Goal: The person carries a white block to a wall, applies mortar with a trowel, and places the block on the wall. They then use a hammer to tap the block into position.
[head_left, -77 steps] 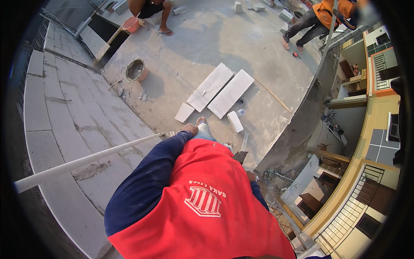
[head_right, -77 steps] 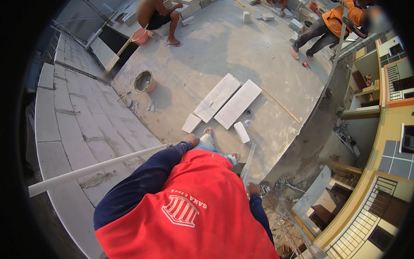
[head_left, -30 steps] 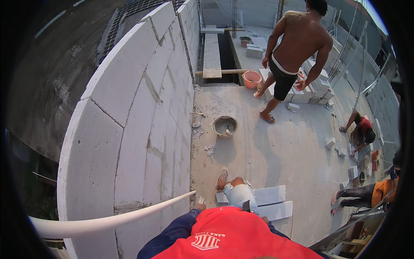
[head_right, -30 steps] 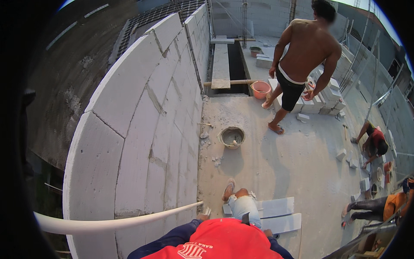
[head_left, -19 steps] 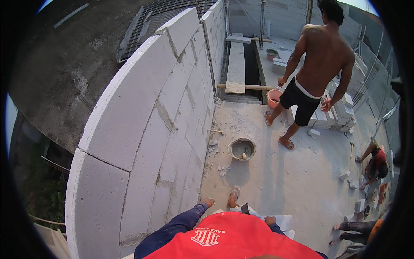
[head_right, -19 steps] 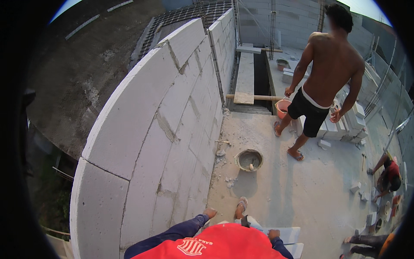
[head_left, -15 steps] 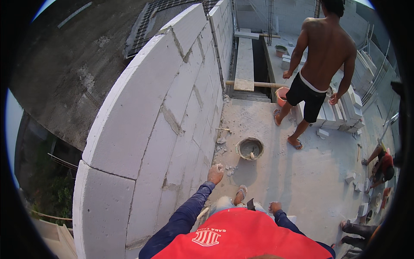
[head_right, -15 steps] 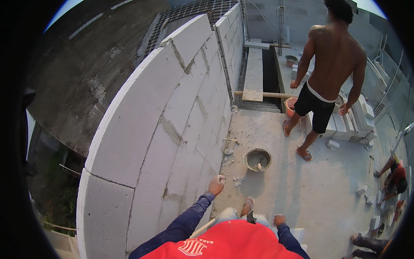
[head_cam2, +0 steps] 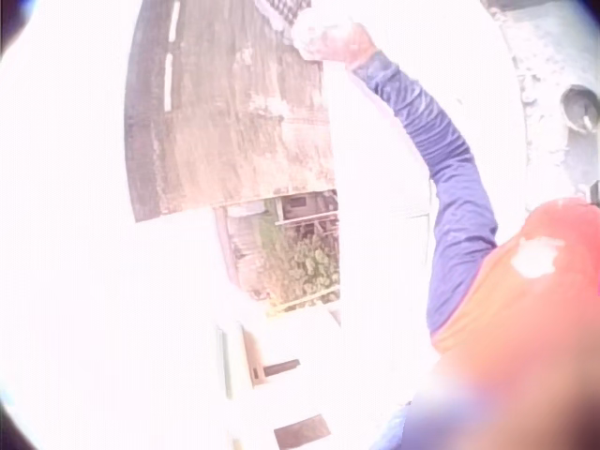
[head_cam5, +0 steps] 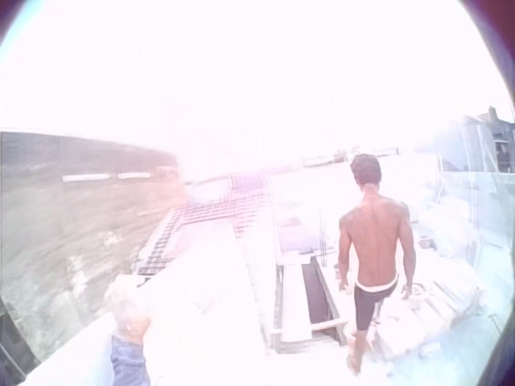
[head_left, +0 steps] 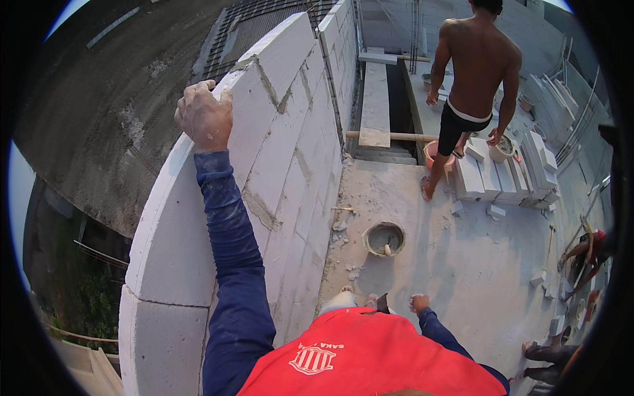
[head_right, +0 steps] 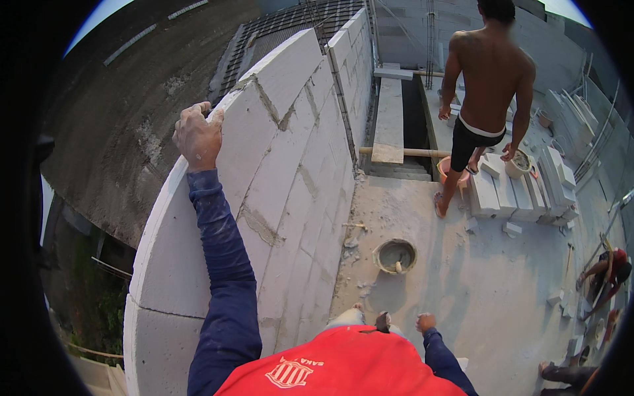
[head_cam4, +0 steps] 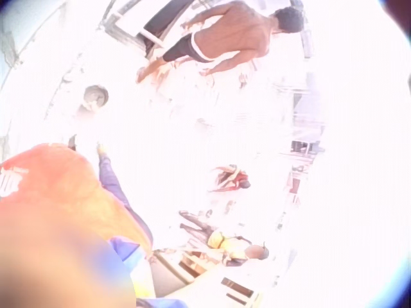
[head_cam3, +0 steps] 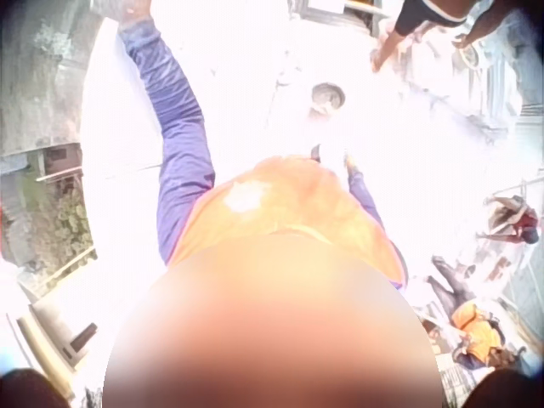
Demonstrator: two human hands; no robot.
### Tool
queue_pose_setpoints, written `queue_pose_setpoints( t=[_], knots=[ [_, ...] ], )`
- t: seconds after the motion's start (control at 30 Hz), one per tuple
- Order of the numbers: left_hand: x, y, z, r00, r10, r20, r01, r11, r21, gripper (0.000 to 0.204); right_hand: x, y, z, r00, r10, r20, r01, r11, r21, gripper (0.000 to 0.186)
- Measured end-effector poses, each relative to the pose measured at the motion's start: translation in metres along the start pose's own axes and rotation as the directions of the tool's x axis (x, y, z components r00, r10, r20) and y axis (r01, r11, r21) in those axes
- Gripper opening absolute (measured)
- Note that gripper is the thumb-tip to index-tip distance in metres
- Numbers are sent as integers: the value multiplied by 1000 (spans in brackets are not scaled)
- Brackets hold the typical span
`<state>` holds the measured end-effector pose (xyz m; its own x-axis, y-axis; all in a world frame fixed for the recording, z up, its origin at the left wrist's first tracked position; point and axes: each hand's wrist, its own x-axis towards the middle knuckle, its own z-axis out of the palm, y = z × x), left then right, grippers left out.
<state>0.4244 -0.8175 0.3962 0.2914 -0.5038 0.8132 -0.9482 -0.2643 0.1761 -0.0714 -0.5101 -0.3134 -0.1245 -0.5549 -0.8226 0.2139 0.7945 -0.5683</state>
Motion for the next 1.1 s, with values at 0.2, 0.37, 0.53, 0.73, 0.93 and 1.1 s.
queue_pose_setpoints(
  t=[0.2,0.37,0.53,0.73,0.93,1.1],
  knots=[
    [29,5,22,941,-157,300,114,981,156,24,-24,91,-24,987,-66,147,160,349,-923,26],
    [50,4,30,918,-195,346,168,980,106,25,-39,112,-8,977,-34,209,209,-2,-978,37],
    [92,17,55,899,-175,401,157,985,78,33,-15,87,14,956,-132,261,260,-28,-965,45],
    [131,40,113,856,-182,484,170,983,69,44,28,33,39,984,143,-111,-113,964,239,26],
    [170,51,167,813,-145,563,152,988,35,53,15,13,37,981,96,-169,-52,968,246,24],
    [198,63,203,821,-103,561,83,995,60,56,-12,60,27,915,264,-306,-207,956,208,20]
  ],
)
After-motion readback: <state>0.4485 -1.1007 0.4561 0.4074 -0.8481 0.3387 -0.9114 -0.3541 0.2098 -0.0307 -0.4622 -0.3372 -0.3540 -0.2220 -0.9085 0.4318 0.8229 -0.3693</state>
